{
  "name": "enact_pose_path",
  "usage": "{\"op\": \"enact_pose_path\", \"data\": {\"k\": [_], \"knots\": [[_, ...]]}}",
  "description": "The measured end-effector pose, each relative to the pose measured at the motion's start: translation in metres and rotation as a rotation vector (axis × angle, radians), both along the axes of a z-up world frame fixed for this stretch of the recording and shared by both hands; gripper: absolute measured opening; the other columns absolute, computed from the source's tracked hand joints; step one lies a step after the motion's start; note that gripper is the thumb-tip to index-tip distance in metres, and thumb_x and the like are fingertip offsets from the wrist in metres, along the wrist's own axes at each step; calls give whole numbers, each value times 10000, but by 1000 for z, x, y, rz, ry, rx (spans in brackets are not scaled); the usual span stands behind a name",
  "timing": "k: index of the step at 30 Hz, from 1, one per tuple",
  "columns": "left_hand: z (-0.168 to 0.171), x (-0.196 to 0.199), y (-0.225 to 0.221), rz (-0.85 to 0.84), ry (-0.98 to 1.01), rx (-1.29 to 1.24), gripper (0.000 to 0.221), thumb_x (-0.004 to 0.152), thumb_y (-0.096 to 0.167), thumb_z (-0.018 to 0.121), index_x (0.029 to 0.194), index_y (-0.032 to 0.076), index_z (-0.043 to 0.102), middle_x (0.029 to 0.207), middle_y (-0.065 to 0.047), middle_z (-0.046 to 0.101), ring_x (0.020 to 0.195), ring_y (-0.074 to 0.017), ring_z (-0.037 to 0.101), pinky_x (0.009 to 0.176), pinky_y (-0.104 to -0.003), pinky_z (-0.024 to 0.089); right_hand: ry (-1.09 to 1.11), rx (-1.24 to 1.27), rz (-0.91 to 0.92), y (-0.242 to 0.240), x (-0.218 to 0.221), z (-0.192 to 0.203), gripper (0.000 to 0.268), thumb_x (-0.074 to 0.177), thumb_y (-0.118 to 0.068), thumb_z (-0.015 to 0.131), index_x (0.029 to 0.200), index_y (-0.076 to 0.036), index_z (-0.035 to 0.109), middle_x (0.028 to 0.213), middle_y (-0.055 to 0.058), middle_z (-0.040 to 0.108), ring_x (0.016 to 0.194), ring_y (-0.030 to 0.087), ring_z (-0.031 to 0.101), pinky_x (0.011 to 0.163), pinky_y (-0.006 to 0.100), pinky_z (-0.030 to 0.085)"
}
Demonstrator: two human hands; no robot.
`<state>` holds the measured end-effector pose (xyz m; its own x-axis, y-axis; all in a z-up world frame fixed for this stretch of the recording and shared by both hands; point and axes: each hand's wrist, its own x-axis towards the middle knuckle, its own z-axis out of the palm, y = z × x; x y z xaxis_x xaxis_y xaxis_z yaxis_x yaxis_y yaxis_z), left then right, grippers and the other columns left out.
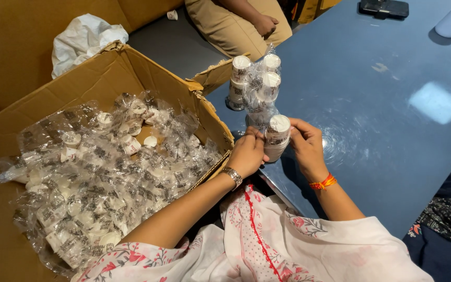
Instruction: The person organizes and stacks small white paper cups from a large cardboard box, occasionally placing stacks into clear plastic bags by hand.
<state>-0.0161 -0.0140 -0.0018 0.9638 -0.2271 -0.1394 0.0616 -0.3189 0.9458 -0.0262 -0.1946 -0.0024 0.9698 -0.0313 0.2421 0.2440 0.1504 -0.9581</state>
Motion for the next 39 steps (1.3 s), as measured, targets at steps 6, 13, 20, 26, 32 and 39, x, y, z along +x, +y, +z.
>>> {"op": "enact_pose_path", "data": {"k": [6, 13, 20, 26, 32, 39], "knots": [[-20, 7, -4, 14, -219, 152, 274, 1003, 206, 470, 1093, -29, 577, 1098, -242, 686, 932, -351, 708, 870, -420, 548, 24, 43, 23, -6, 8, -8, 234, 1042, -68, 566, 1182, 70, 693, 1048, 77, 737, 916, 116, 697, 819, 272, 577], [-29, 8, -5, -2, -349, 287, 348, 1001, 240, 435, 1132, -50, 577, 1221, -305, 613, 1133, -458, 580, 1010, -503, 451, 71, 34, 42, -11, 13, -15, 233, 1036, -73, 566, 1173, 63, 697, 1018, 58, 734, 875, 100, 690, 782, 257, 569], [-14, 3, -1, -132, -216, 472, 400, 994, 256, 439, 1157, -82, 579, 993, -321, 697, 971, -476, 670, 952, -517, 509, 149, -32, 48, -10, 17, -23, 227, 1043, -107, 567, 1146, 18, 726, 891, -11, 706, 717, 40, 594, 628, 219, 473], [-33, 12, -2, -110, -173, 333, 365, 997, 286, 463, 1108, -30, 608, 967, -241, 731, 920, -396, 703, 885, -494, 539, 170, -102, 24, -15, 26, -38, 181, 1009, -90, 607, 1067, -7, 757, 753, -35, 634, 598, 34, 482, 531, 227, 375], [-2, -2, 2, -66, 269, -21, 307, 997, 301, 480, 1162, 66, 588, 1002, -79, 697, 888, -221, 648, 816, -422, 560, 158, -124, 22, -12, 17, -35, 162, 1011, -90, 608, 1047, -21, 750, 747, -59, 628, 601, 19, 446, 534, 214, 342], [-6, -1, 1, -106, 435, -544, 201, 1042, 311, 484, 1114, 137, 554, 1168, -27, 630, 1130, -172, 592, 934, -442, 517, 10, -19, -10, -11, 18, -38, 157, 1048, -70, 597, 1089, -1, 732, 797, -46, 638, 646, 19, 461, 576, 206, 358]]}}
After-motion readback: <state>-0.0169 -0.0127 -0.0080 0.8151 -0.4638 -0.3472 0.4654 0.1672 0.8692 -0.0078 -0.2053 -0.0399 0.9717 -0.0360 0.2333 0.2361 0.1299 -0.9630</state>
